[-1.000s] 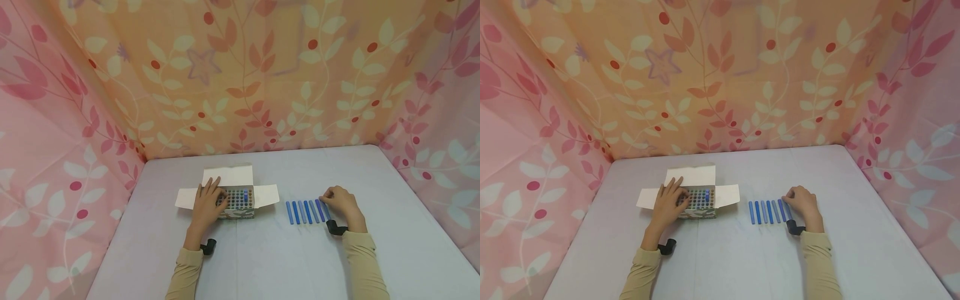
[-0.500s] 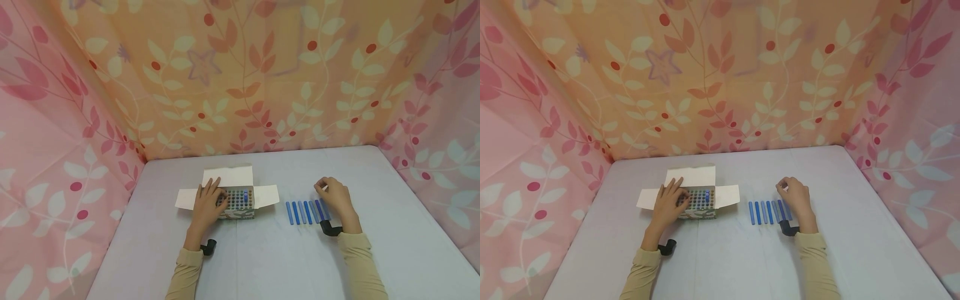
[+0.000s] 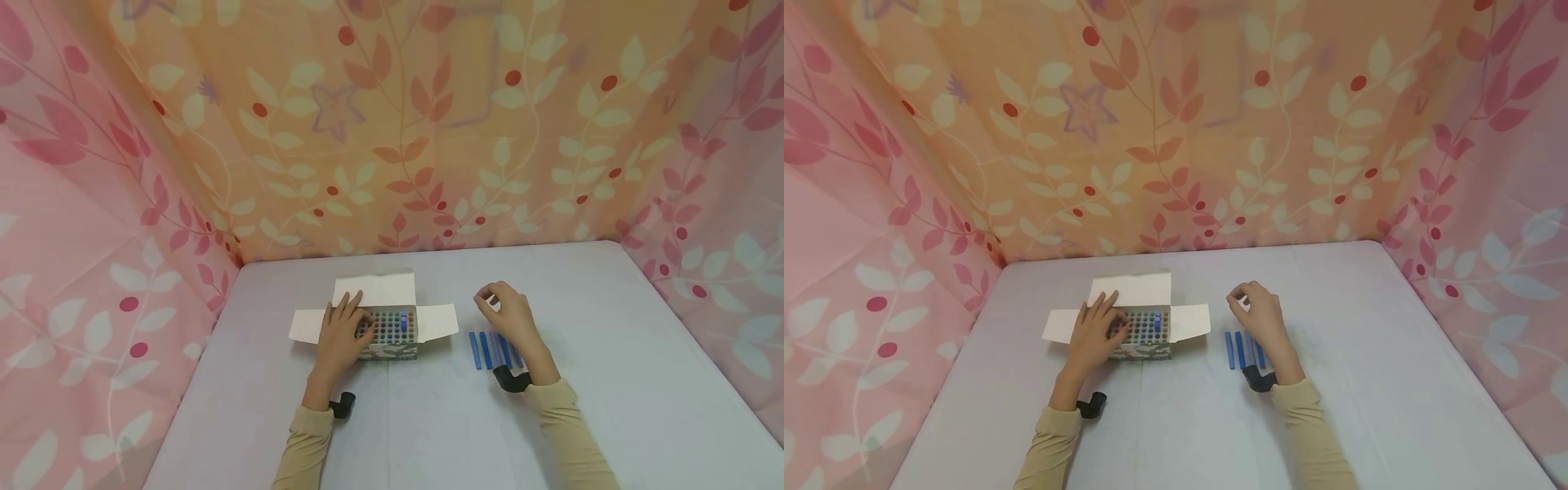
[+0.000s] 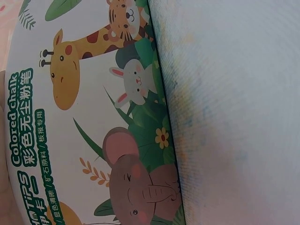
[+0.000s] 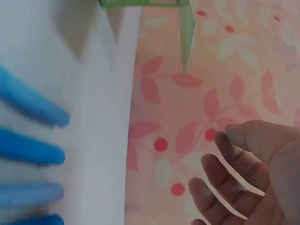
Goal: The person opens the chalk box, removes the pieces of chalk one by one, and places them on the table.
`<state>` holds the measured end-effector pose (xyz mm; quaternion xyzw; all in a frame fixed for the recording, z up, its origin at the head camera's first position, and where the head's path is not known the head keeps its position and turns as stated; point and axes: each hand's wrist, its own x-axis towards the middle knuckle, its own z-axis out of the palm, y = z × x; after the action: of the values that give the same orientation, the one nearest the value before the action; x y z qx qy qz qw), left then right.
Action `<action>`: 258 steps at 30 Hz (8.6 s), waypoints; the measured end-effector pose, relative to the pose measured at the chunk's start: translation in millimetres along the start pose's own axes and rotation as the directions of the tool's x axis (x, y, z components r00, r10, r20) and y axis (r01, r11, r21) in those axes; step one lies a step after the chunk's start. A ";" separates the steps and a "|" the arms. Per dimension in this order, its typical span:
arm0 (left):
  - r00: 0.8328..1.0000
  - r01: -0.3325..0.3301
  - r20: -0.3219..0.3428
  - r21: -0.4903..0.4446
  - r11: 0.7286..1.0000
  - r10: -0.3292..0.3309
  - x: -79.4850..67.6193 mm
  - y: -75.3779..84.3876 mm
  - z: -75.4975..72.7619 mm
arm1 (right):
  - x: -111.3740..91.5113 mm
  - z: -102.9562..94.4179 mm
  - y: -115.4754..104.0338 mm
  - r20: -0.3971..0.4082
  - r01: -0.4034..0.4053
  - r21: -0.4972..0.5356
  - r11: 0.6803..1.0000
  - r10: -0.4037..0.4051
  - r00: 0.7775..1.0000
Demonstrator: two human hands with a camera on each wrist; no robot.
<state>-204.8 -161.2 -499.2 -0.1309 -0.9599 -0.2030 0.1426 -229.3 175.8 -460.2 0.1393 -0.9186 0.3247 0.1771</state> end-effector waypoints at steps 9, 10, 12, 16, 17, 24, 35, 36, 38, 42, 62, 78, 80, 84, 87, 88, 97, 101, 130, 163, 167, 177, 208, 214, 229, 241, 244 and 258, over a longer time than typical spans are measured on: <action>1.000 -0.001 0.007 0.010 1.000 0.001 0.4 -0.8 0.6 | 4.3 25.4 -24.9 0.013 0.086 0.039 0.996 -0.087 0.996; 1.000 -0.005 0.005 0.011 1.000 0.005 0.5 -1.0 0.7 | 4.3 28.6 -27.3 0.010 0.099 0.043 0.994 -0.100 0.995; 1.000 -0.010 0.000 0.012 1.000 0.010 0.8 -1.2 0.7 | 4.5 34.2 -33.4 0.008 0.123 0.050 0.991 -0.123 0.992; 1.000 -0.011 -0.004 0.006 1.000 0.011 0.9 -0.8 0.2 | 4.2 45.6 -46.3 0.014 0.159 0.045 0.986 -0.160 0.987; 1.000 -0.009 -0.004 0.004 1.000 0.009 0.9 -0.7 0.1 | 3.8 47.9 -50.0 0.023 0.161 0.042 0.986 -0.162 0.987; 1.000 -0.001 0.004 0.018 1.000 0.000 1.2 -0.2 0.5 | -1.2 62.8 -71.5 0.100 0.177 0.015 0.984 -0.177 0.979; 1.000 -0.009 0.001 0.037 0.999 0.009 1.4 -0.7 0.0 | -4.4 76.9 -85.6 0.140 0.138 -0.109 0.984 -0.122 0.983; 1.000 -0.010 0.000 0.036 0.999 0.010 1.4 -0.9 0.1 | -4.6 78.1 -86.3 0.136 0.133 -0.122 0.984 -0.116 0.984; 1.000 -0.009 0.000 0.031 0.999 0.009 1.3 -1.0 0.3 | -5.0 80.4 -87.5 0.127 0.123 -0.133 0.983 -0.106 0.986; 1.000 -0.006 0.005 0.025 1.000 0.006 1.3 -1.0 0.5 | -6.4 82.8 -89.9 0.106 0.109 -0.145 0.983 -0.094 0.990; 0.999 -0.016 -0.027 0.019 1.000 0.016 1.3 -0.6 0.4 | -7.6 87.0 -92.0 0.059 0.118 -0.080 0.990 -0.114 0.992; 1.000 -0.023 -0.016 0.030 0.999 0.024 1.7 -1.6 1.3 | -5.1 80.1 -92.3 -0.042 0.141 -0.010 0.990 -0.142 0.989; 0.999 -0.025 -0.019 0.034 0.999 0.026 1.4 -1.6 1.4 | -4.5 79.6 -92.0 -0.059 0.143 0.000 0.990 -0.143 0.988; 0.999 -0.025 -0.020 0.029 0.999 0.025 0.9 -1.8 1.0 | -3.1 76.5 -91.7 -0.096 0.150 0.041 0.988 -0.146 0.985; 0.999 -0.027 -0.022 0.025 0.999 0.028 0.8 -2.2 0.9 | -1.8 70.9 -91.9 -0.123 0.164 0.087 0.983 -0.152 0.981; 0.999 -0.028 -0.023 0.023 0.999 0.028 0.8 -2.3 0.9 | -1.5 68.5 -92.0 -0.129 0.167 0.106 0.980 -0.153 0.980; 1.000 -0.013 0.001 0.022 1.000 0.013 0.3 -2.6 1.2 | -0.5 44.4 -89.3 -0.128 0.131 0.223 0.966 -0.105 0.986; 1.000 -0.015 -0.006 0.027 1.000 0.015 0.4 -1.9 0.5 | -1.7 35.4 -83.5 -0.132 0.122 0.237 0.964 -0.092 0.987; 1.000 -0.008 0.005 0.019 1.000 0.008 -0.8 -2.2 0.0 | -7.1 -24.7 -22.5 -0.234 0.067 0.110 0.992 -0.040 0.971; 1.000 -0.009 0.003 0.020 1.000 0.009 1.4 -1.8 -1.2 | -23.8 -83.6 51.8 0.253 -0.217 -0.192 0.957 0.262 0.931; 1.000 -0.011 0.004 0.018 1.000 0.011 1.2 -2.2 -1.3 | -25.3 -84.3 60.6 0.277 -0.228 -0.210 0.951 0.282 0.919; 1.000 -0.014 -0.002 0.027 1.000 0.014 1.7 -1.7 -0.4 | -31.4 -83.2 73.5 0.343 -0.252 -0.236 0.938 0.323 0.882; 1.000 -0.002 0.008 -0.005 1.000 0.002 1.9 -1.1 -0.7 | -34.8 -52.7 101.5 0.324 -0.341 -0.270 0.900 0.419 0.848; 1.000 -0.010 -0.001 -0.005 1.000 0.010 1.5 -0.7 -1.1 | -34.1 -51.9 100.7 0.322 -0.347 -0.263 0.900 0.421 0.848; 1.000 -0.002 0.009 0.006 1.000 0.002 1.5 -1.5 -0.2 | -33.2 -56.7 94.9 0.273 -0.352 -0.279 0.894 0.425 0.863; 1.000 -0.017 -0.018 0.015 1.000 0.017 1.0 -1.3 -0.3 | -23.0 -56.4 55.3 0.186 -0.191 -0.172 0.966 0.223 0.957; 1.000 -0.008 -0.007 0.009 1.000 0.008 0.8 -1.2 -0.4 | -20.5 -50.7 43.9 0.174 -0.151 -0.140 0.978 0.175 0.969; 1.000 -0.006 0.004 0.022 1.000 0.006 1.4 -3.5 0.6 | -9.7 -4.1 -9.3 0.068 0.075 -0.069 0.995 -0.070 0.995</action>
<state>-207.3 -163.8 -500.5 -0.1327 -0.9619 -0.1920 0.1427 -216.2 172.8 -456.2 0.1766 -0.9292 0.2804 0.1636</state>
